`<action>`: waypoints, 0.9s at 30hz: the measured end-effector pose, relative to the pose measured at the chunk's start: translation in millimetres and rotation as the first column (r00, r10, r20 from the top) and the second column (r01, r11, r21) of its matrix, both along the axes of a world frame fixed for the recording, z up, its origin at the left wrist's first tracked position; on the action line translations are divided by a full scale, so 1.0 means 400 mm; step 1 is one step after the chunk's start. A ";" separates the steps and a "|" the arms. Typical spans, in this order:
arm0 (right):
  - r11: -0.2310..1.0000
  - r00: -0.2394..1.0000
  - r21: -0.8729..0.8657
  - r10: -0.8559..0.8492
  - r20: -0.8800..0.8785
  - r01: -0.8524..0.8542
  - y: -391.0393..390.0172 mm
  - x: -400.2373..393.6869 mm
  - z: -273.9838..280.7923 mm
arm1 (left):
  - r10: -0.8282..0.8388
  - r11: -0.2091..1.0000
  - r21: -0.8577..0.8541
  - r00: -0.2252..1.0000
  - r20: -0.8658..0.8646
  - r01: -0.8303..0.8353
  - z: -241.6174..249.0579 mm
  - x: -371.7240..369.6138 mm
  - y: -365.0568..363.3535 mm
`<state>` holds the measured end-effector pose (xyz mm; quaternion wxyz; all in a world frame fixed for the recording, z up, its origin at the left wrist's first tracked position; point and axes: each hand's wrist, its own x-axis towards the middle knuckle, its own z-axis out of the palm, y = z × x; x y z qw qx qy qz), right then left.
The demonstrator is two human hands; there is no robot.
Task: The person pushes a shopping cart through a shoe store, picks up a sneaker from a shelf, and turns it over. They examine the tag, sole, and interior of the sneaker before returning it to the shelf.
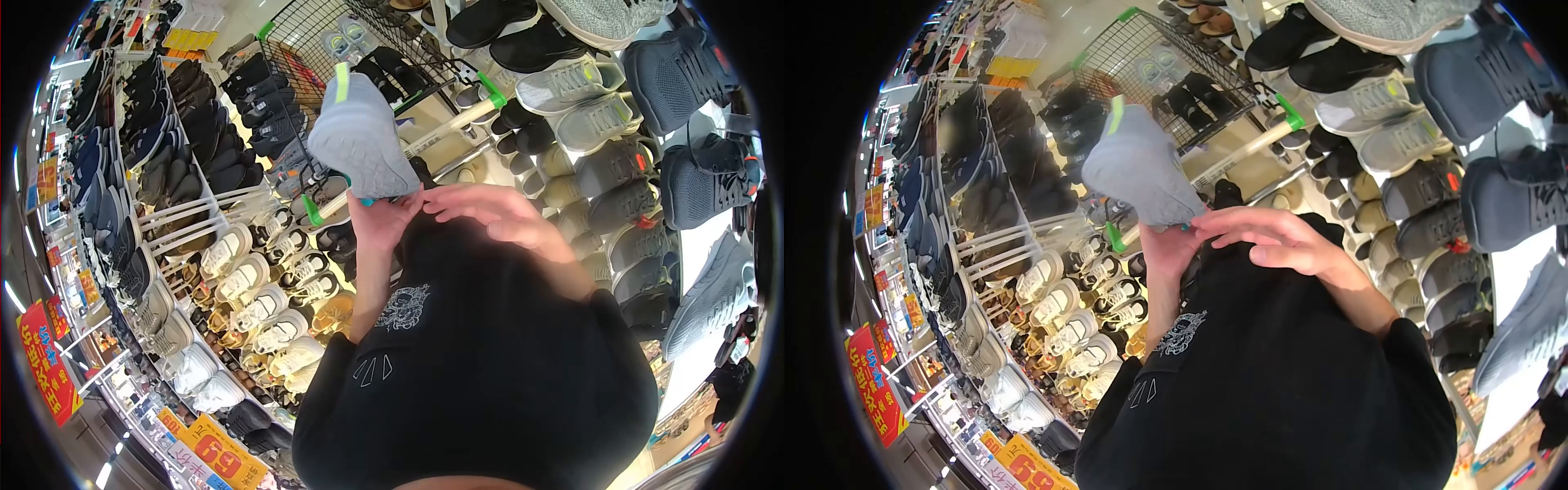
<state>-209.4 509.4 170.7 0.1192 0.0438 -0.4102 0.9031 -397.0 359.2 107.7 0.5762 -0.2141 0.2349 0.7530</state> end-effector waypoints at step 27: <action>0.970 1.000 -0.244 0.015 0.007 -0.013 0.004 0.006 -0.093 | 0.256 0.965 0.042 0.891 -0.376 -0.260 0.112 -0.002 0.060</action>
